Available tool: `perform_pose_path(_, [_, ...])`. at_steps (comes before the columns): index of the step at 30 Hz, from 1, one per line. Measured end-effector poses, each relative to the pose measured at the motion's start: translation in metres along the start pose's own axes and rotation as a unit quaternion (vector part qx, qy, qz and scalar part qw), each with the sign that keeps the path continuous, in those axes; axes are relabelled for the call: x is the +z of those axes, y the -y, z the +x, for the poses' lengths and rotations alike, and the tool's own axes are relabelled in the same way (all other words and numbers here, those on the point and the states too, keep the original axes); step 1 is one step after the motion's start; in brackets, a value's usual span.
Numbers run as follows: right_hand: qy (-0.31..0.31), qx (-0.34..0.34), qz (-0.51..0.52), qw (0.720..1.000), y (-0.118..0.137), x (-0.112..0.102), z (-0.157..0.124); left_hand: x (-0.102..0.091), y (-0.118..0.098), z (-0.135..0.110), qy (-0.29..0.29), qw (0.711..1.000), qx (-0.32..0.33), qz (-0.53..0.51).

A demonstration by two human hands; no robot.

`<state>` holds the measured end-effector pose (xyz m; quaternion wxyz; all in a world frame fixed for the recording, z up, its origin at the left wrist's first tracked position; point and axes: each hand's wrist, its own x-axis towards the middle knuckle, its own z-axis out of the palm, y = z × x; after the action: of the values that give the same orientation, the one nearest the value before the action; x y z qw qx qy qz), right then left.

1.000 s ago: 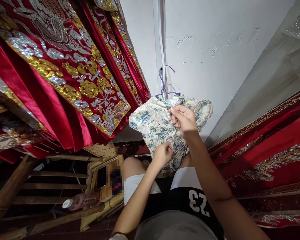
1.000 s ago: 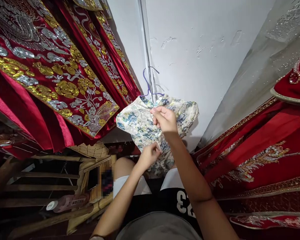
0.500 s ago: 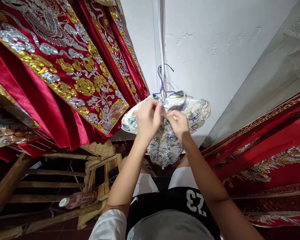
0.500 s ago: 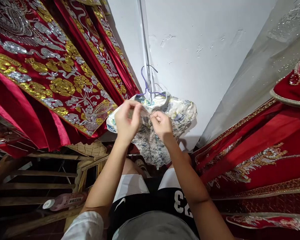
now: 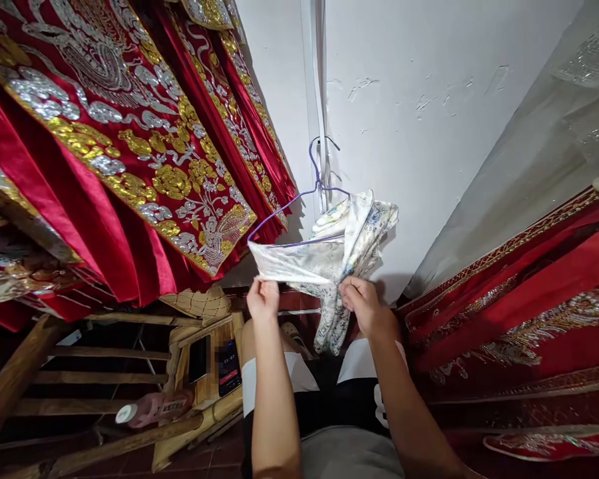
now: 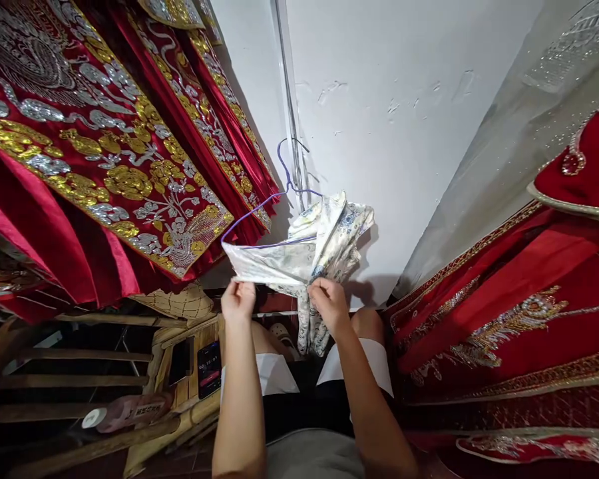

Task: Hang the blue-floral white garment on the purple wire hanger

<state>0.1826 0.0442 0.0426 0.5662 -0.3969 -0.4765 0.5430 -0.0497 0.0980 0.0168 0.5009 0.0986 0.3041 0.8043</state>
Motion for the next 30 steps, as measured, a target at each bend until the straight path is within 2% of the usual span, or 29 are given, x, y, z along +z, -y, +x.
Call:
perform_pose_path(3, [-0.009, 0.023, 0.046, 0.999, -0.007, -0.015, -0.018, -0.014, 0.034, -0.032, -0.046, 0.997, -0.056, -0.019])
perform_pose_path(6, [0.031, 0.06, 0.035, 0.997, -0.005, -0.041, -0.03, -0.013, 0.048, -0.049, -0.052, 0.992, -0.105, -0.056])
perform_pose_path(8, [0.099, 0.096, 0.003, 0.99, -0.001, -0.057, -0.034, -0.004, 0.047, -0.055, -0.02, 0.989, -0.113, -0.088])
perform_pose_path(10, [0.175, 0.141, -0.042, 0.974, 0.002, -0.066, -0.034, 0.008, 0.041, -0.063, 0.043, 0.989, -0.109, -0.093])
perform_pose_path(12, [0.204, 0.183, -0.074, 0.959, 0.001, -0.066, -0.031, 0.021, 0.036, -0.077, 0.121, 0.985, -0.105, -0.063])
perform_pose_path(14, [0.148, 0.195, -0.069, 0.967, -0.003, -0.058, -0.028, 0.033, 0.035, -0.097, 0.197, 0.976, -0.092, -0.012])
perform_pose_path(16, [0.043, 0.166, -0.034, 0.985, -0.009, -0.045, -0.024, 0.043, 0.038, -0.118, 0.273, 0.957, -0.064, 0.068])
perform_pose_path(18, [-0.034, 0.124, 0.022, 0.991, -0.013, -0.032, -0.021, 0.051, 0.041, -0.134, 0.351, 0.915, -0.007, 0.2])
perform_pose_path(19, [-0.044, 0.112, 0.053, 0.991, -0.014, -0.026, -0.02, 0.054, 0.041, -0.138, 0.385, 0.88, 0.037, 0.275])
perform_pose_path(21, [-0.005, 0.108, 0.109, 0.988, -0.013, -0.018, -0.019, 0.056, 0.04, -0.137, 0.423, 0.807, 0.125, 0.392])
perform_pose_path(22, [0.032, 0.111, 0.126, 0.985, -0.012, -0.015, -0.018, 0.056, 0.038, -0.133, 0.429, 0.784, 0.15, 0.423])
perform_pose_path(23, [0.074, 0.115, 0.131, 0.982, -0.01, -0.014, -0.017, 0.055, 0.035, -0.127, 0.429, 0.775, 0.159, 0.435])
perform_pose_path(26, [0.205, 0.122, 0.076, 0.968, 0.001, -0.016, -0.012, 0.049, 0.03, -0.108, 0.436, 0.788, 0.108, 0.422])
perform_pose_path(27, [0.243, 0.118, 0.038, 0.962, 0.006, -0.018, -0.009, 0.046, 0.029, -0.103, 0.449, 0.783, 0.083, 0.423])
perform_pose_path(28, [0.273, 0.11, -0.007, 0.956, 0.013, -0.021, -0.006, 0.042, 0.029, -0.098, 0.464, 0.771, 0.058, 0.433])
perform_pose_path(30, [0.296, 0.09, -0.092, 0.946, 0.028, -0.029, 0.001, 0.033, 0.03, -0.089, 0.496, 0.723, 0.009, 0.481])
